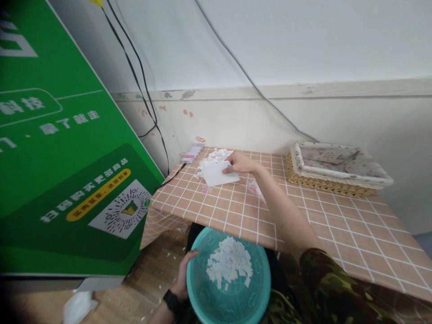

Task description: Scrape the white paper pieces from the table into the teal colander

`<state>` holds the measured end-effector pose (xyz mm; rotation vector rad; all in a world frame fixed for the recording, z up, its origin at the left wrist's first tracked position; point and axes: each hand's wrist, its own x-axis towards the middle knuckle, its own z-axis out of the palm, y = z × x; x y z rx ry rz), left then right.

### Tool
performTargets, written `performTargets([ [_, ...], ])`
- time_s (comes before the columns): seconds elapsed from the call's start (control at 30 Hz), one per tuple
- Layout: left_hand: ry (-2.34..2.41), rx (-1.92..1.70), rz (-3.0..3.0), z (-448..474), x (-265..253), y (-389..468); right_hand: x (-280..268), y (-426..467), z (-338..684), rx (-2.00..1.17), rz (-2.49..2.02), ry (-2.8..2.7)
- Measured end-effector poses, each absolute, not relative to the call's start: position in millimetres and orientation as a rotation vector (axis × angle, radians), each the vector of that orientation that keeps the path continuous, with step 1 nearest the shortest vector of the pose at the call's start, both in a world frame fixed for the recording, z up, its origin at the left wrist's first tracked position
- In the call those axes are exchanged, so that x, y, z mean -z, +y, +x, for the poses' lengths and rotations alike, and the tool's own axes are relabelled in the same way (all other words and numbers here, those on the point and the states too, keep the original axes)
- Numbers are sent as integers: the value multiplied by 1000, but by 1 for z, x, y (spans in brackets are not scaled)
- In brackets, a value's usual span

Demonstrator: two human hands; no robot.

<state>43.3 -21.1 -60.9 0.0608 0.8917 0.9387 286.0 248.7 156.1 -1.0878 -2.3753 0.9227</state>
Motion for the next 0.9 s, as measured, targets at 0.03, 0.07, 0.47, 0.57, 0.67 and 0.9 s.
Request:
performTargets([
  [0.03,896,-942,65,43,61,-21,-155,249,286,-923,-1076,-2372],
  [0.07,902,-945,67,43,61,-22,-155,250,286,-916,-1072,-2364],
  [0.47,904,-969,61,44,58,-21,-161,244,280,-821,-1125,-2420],
  [0.57,936,-952,50,44,55,-21,-167,244,287,-775,-1176,-2439],
  [0.67,942,-947,37,44,54,-21,-169,245,294,-778,-1189,-2424],
  [0.9,919,-952,76,44,60,-20,-168,247,299,-800,-1168,-2447],
])
